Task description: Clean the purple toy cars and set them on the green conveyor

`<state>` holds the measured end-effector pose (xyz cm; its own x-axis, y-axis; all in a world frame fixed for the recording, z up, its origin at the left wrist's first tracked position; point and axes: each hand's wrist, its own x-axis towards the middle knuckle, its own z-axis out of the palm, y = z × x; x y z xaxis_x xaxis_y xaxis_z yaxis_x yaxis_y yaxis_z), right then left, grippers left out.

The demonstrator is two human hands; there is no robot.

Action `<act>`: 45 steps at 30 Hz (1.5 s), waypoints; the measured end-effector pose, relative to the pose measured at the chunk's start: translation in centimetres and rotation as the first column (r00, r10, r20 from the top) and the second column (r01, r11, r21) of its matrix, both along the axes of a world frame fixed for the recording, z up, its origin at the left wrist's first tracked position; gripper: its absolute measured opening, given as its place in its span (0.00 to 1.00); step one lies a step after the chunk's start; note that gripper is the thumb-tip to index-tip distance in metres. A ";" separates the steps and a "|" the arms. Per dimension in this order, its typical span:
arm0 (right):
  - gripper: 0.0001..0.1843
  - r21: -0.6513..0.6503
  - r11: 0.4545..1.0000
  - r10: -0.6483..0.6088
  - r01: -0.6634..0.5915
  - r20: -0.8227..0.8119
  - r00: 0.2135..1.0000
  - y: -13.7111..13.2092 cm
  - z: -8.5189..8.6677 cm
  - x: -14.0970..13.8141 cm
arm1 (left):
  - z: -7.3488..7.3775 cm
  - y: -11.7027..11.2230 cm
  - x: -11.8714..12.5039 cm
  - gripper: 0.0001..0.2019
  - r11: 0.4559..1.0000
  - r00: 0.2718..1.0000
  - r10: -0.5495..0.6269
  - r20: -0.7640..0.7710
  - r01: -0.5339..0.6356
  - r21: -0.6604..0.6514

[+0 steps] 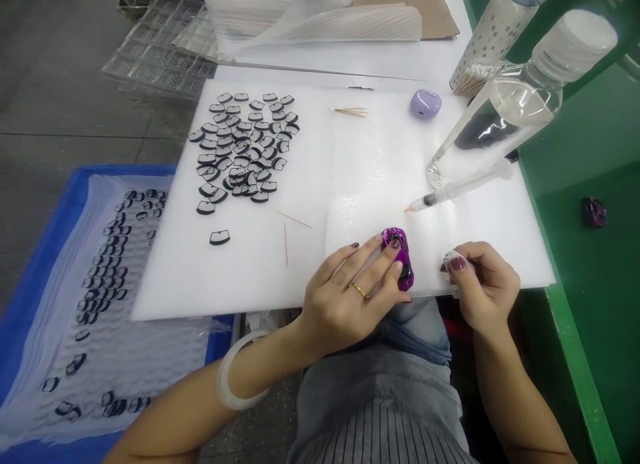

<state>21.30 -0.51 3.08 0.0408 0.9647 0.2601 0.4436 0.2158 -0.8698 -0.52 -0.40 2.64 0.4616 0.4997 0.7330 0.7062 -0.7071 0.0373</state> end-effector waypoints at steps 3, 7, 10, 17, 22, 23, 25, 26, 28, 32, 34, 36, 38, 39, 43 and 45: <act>0.09 0.007 1.000 -0.011 0.011 -0.029 1.000 -0.1 -0.2 -0.1 | -0.1 0.0 0.2 0.08 1.000 1.000 -0.009 0.022 0.008 0.008; 0.08 0.055 0.998 -0.013 0.013 0.006 1.000 -0.1 -0.2 -0.3 | 0.3 -0.1 0.4 0.10 1.000 1.000 -0.009 -0.007 0.009 0.000; 0.07 0.117 0.993 -0.016 0.007 0.073 0.997 -0.2 -0.1 -0.3 | 0.9 -0.5 0.1 0.10 0.998 0.999 -0.029 -0.035 0.027 -0.059; 0.03 0.318 0.947 -0.018 -0.046 0.195 0.981 0.0 0.3 0.2 | 1.8 -1.1 -1.6 0.24 0.908 0.990 -0.069 0.122 0.113 -0.403; 0.11 0.533 0.775 0.132 -0.340 0.390 0.911 1.3 1.0 -0.1 | 2.1 0.4 -0.9 0.35 0.867 0.993 -0.102 0.051 0.114 -0.485; 0.10 0.539 0.748 0.145 -0.388 0.437 0.887 1.6 1.2 -0.3 | 2.1 0.7 -0.7 0.34 0.861 0.993 -0.101 0.067 0.121 -0.494; 0.08 0.535 0.699 0.163 -0.474 0.526 0.834 2.0 1.3 -0.7 | 2.1 1.0 -0.4 0.30 0.852 0.990 -0.079 0.117 0.128 -0.508; 0.08 0.525 0.681 0.168 -0.510 0.566 0.807 2.1 1.3 -1.0 | 2.0 1.1 -0.4 0.29 0.847 0.988 -0.066 0.142 0.131 -0.515; 0.09 0.505 0.651 0.175 -0.567 0.627 0.759 2.3 1.3 -1.4 | 1.8 1.1 -0.4 0.27 0.839 0.983 -0.048 0.180 0.137 -0.526; 0.10 0.500 0.647 0.154 -0.575 0.654 0.741 2.1 1.3 -1.8 | 1.5 0.9 -0.4 0.26 0.838 0.974 -0.025 0.225 0.143 -0.527; 0.10 0.505 0.690 0.110 -0.518 0.634 0.766 1.9 1.1 -1.6 | 1.5 0.9 -0.3 0.25 0.846 0.972 -0.017 0.234 0.139 -0.515; 0.09 0.520 0.720 0.061 -0.459 0.612 0.788 1.5 0.9 -1.5 | 1.4 1.0 -0.1 0.26 0.858 0.972 -0.011 0.236 0.131 -0.496; 0.09 0.531 0.725 0.039 -0.439 0.605 0.795 1.2 0.9 -1.4 | 1.3 1.0 -0.1 0.26 0.871 0.974 -0.004 0.227 0.115 -0.477; 0.08 0.525 0.730 0.042 -0.437 0.604 0.796 1.1 1.0 -1.4 | 1.2 1.0 -0.1 0.26 0.877 0.976 -0.003 0.220 0.108 -0.468; 0.07 0.435 0.812 0.092 -0.390 0.565 0.820 1.7 2.1 0.1 | 0.2 1.0 -0.4 0.22 0.936 0.971 -0.044 0.237 0.123 -0.330; 0.08 0.457 0.847 0.016 -0.271 0.488 0.872 2.7 2.7 1.6 | -0.4 0.9 -0.5 0.19 0.970 0.964 -0.084 0.253 0.137 -0.201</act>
<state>22.86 2.22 5.75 -0.3318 0.6797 0.6541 0.6821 0.6519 -0.3314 -1.02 0.54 2.20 0.3454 0.6132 0.7104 0.5752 -0.7365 0.3560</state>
